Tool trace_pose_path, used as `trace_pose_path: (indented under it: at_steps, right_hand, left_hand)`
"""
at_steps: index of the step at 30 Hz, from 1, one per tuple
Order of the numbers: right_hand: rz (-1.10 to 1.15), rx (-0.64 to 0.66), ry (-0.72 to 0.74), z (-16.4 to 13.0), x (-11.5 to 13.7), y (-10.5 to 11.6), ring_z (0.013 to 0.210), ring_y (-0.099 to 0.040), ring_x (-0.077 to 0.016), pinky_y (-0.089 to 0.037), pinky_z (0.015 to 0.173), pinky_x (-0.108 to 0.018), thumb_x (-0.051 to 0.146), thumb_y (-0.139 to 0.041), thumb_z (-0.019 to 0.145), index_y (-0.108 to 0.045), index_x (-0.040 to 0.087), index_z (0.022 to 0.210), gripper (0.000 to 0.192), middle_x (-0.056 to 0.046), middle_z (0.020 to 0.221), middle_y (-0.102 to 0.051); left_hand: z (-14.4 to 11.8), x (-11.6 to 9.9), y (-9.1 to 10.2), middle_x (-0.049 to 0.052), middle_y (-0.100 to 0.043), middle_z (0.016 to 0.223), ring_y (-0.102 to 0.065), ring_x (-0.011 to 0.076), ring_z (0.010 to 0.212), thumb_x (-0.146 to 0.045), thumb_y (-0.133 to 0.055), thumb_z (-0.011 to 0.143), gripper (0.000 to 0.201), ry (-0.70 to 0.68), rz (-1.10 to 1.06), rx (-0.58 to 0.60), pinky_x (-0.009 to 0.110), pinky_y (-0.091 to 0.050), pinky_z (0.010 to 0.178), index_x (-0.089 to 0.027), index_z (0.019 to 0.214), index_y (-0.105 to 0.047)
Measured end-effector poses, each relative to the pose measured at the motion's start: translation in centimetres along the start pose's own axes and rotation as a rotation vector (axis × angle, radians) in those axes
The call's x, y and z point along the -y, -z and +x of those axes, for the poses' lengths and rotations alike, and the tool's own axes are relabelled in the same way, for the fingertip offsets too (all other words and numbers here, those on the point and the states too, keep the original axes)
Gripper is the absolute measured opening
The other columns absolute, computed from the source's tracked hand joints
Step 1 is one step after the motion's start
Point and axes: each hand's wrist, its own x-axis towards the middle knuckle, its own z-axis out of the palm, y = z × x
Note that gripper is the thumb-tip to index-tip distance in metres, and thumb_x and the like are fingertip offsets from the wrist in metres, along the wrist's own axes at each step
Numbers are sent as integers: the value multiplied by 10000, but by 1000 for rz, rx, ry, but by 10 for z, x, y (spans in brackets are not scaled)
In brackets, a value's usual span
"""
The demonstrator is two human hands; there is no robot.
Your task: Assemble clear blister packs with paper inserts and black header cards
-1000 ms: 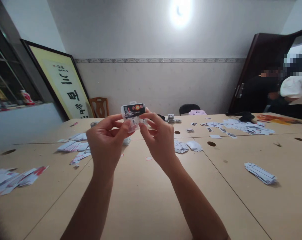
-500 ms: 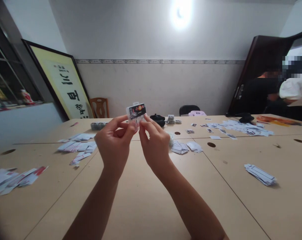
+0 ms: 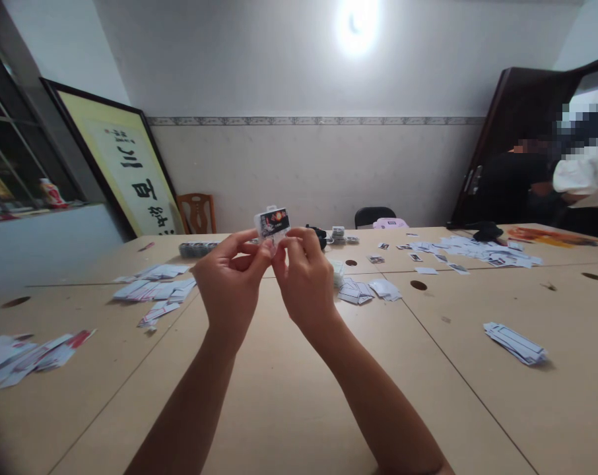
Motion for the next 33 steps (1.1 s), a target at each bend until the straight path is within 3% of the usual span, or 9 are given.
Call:
trace_pose_path:
  at_steps: [14, 29, 33]
  right_hand:
    - [253, -10, -103, 5, -1, 3, 773, -633, -130, -664, 635, -276, 173, -636, 884, -648, 224, 793, 105, -32, 952, -605]
    - [350, 23, -155, 9, 2, 10, 835, -704, -152, -684, 724, -318, 164, -623, 852, -733, 219, 851, 123, -49, 1047, -698]
    - [349, 31, -202, 13, -2, 14, 821, -699, -142, -658, 678, -288, 145, -580, 838, -737, 233, 873, 183, -28, 994, -701]
  left_hand:
    - [3, -5, 5, -15, -732, 670, -758, 189, 636, -284, -767, 784, 181, 42, -47, 30, 254, -634, 612, -195, 942, -766]
    - [3, -9, 5, 0, -734, 658, -745, 180, 609, -276, -775, 756, 196, 71, -46, -67, 236, -612, 591, -169, 919, -765]
    - [8, -3, 8, -10, -730, 667, -737, 168, 597, -275, -760, 761, 220, 68, -35, -67, 237, -621, 596, -171, 955, -767]
